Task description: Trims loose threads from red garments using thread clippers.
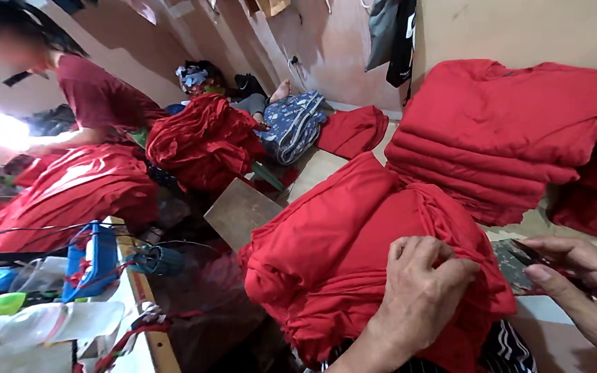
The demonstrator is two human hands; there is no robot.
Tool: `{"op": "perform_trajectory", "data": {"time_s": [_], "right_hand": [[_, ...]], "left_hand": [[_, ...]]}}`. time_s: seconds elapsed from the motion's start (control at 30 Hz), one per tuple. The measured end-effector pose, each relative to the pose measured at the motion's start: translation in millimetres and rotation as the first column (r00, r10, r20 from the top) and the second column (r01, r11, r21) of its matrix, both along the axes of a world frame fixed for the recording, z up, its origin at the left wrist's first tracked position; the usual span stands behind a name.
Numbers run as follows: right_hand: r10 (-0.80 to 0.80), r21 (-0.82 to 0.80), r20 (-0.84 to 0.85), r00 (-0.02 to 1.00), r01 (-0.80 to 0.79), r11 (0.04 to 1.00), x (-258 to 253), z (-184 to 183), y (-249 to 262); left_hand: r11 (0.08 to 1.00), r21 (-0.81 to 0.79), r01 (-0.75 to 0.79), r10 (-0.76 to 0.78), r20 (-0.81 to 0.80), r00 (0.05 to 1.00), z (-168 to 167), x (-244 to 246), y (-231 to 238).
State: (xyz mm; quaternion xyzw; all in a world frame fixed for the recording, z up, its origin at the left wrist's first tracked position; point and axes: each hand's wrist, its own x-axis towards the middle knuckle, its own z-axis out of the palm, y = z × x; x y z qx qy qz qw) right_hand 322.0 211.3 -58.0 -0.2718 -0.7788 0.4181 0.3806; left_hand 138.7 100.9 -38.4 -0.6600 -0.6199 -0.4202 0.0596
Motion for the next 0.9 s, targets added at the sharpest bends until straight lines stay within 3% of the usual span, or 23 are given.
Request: {"op": "perform_trajectory", "data": {"time_s": [0.17,0.37,0.77,0.9], "right_hand": [[0.092,0.013,-0.049,0.995,-0.092,0.996,4,5,-2],[0.244,0.121,0.005,0.97,-0.243,0.962,7,18,-10],[0.181,0.288,0.316,0.931,-0.276,0.917,18,38,-22],[0.109,0.299,0.324,0.94,-0.211,0.931,16,32,-21]], "left_hand": [[0.983,0.172,-0.058,0.071,-0.069,0.995,13,4,-31],[0.982,0.175,-0.074,0.088,-0.074,0.993,14,9,-63],[0.986,0.169,-0.011,0.012,-0.005,1.0,6,19,-61],[0.989,0.146,0.022,-0.026,0.027,0.999,4,24,-63]]}}
